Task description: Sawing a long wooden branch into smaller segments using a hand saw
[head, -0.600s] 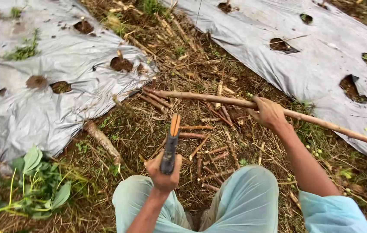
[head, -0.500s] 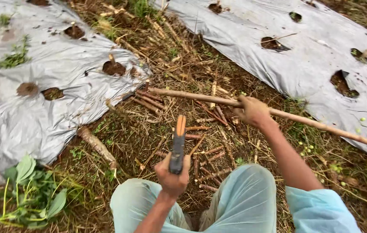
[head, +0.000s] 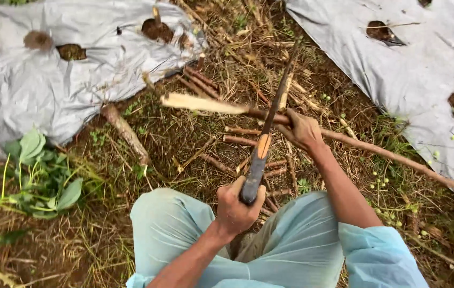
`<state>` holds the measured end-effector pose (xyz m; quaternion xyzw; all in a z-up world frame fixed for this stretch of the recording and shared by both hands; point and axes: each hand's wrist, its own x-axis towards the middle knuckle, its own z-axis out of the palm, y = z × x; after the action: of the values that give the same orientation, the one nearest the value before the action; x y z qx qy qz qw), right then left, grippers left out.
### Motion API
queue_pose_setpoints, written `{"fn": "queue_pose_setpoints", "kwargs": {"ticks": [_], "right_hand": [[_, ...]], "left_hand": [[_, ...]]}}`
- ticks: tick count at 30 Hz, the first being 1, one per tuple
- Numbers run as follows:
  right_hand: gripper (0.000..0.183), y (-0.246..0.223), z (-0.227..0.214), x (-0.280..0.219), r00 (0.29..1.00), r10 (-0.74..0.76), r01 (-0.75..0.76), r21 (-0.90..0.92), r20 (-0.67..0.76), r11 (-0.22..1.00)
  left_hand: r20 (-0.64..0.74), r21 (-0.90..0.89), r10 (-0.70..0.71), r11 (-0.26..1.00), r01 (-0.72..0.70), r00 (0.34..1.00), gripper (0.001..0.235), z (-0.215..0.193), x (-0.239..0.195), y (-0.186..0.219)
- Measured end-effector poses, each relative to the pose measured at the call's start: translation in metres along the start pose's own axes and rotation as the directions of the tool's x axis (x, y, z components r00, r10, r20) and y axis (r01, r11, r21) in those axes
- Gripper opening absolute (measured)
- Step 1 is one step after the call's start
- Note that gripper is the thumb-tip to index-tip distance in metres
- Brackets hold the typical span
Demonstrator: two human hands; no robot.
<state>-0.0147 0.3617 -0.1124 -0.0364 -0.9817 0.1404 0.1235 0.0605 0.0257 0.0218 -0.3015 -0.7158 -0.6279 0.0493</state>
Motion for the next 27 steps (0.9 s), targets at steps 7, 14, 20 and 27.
{"fn": "queue_pose_setpoints", "kwargs": {"ticks": [7, 14, 20, 27], "right_hand": [[0.054, -0.025, 0.006, 0.018, 0.996, 0.093, -0.093, -0.083, -0.010, 0.992], [0.092, -0.021, 0.011, 0.025, 0.985, 0.171, -0.166, -0.113, 0.035, 0.980], [0.065, -0.012, 0.033, 0.032, 0.985, 0.168, -0.167, -0.038, 0.041, 0.985], [0.084, -0.032, 0.029, 0.042, 0.898, 0.396, -0.413, 0.056, 0.189, 0.909]], "left_hand": [[-0.025, 0.137, 0.206, 0.970, -0.201, 0.978, 0.027, -0.010, -0.006, 0.005], [0.012, 0.240, 0.183, 0.954, -0.180, 0.983, 0.025, -0.019, -0.020, 0.003], [0.031, 0.302, 0.166, 0.938, -0.167, 0.986, 0.024, -0.017, -0.027, -0.006], [0.051, 0.360, 0.104, 0.926, -0.115, 0.993, 0.017, -0.012, -0.038, -0.025]]}}
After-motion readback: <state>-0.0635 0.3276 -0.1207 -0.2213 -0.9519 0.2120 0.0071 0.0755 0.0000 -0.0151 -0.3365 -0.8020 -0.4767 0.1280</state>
